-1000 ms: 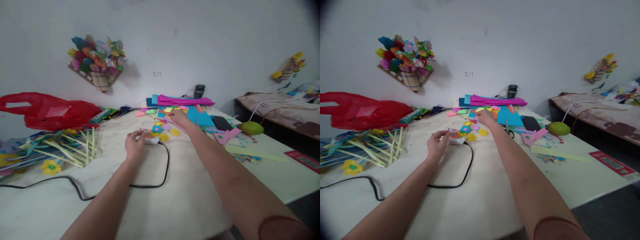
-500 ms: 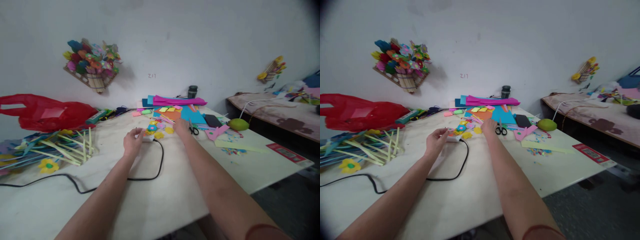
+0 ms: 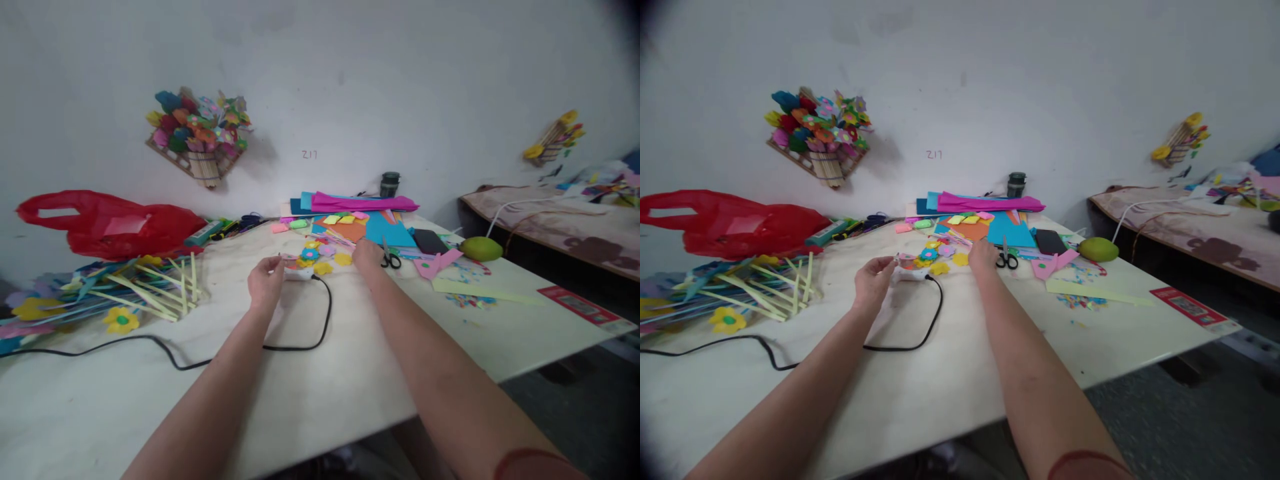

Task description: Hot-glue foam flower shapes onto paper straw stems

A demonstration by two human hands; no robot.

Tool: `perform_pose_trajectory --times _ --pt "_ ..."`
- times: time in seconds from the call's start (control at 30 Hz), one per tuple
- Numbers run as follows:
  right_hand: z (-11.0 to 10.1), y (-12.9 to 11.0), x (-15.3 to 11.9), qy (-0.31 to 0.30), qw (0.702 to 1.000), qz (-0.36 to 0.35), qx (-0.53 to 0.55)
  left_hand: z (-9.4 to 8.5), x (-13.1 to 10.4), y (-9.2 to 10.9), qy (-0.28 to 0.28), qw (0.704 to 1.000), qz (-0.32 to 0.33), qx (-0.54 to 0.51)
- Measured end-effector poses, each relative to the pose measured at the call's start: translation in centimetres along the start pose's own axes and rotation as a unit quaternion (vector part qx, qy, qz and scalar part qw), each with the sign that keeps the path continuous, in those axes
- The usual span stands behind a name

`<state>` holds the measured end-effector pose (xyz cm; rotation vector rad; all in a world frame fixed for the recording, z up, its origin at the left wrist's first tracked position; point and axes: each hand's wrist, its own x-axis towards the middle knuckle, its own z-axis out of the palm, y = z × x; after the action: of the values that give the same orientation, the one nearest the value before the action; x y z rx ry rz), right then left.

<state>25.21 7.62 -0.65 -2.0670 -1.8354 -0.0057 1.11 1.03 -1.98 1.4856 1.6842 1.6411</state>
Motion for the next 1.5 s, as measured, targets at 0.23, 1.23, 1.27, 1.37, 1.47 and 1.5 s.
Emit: perform_pose_trajectory --times 0.23,1.23,1.27,1.37,1.47,1.5 --pt "-1.5 -1.8 0.1 0.037 0.995 0.090 0.030 -0.6 0.0 0.5 0.008 0.997 -0.015 -0.079" --pt "-1.6 -10.1 -6.0 -0.464 0.720 -0.211 0.470 -2.9 0.0 1.8 -0.111 0.900 -0.202 -0.369" --pt "-1.5 -9.9 -5.9 -0.452 0.718 -0.208 0.486 -2.9 0.0 1.8 -0.119 0.895 -0.212 -0.374" --pt "-1.1 -9.3 -5.5 -0.410 0.700 -0.209 0.546 -2.9 0.1 1.9 -0.134 0.883 -0.232 -0.385" --pt "-0.6 -9.2 -5.2 -0.327 0.705 -0.176 0.605 -3.0 0.1 2.1 -0.143 0.879 -0.244 -0.384" --pt "-0.4 -9.3 -5.1 -0.289 0.714 -0.158 0.618 -3.0 0.1 2.2 -0.152 0.878 -0.249 -0.380"
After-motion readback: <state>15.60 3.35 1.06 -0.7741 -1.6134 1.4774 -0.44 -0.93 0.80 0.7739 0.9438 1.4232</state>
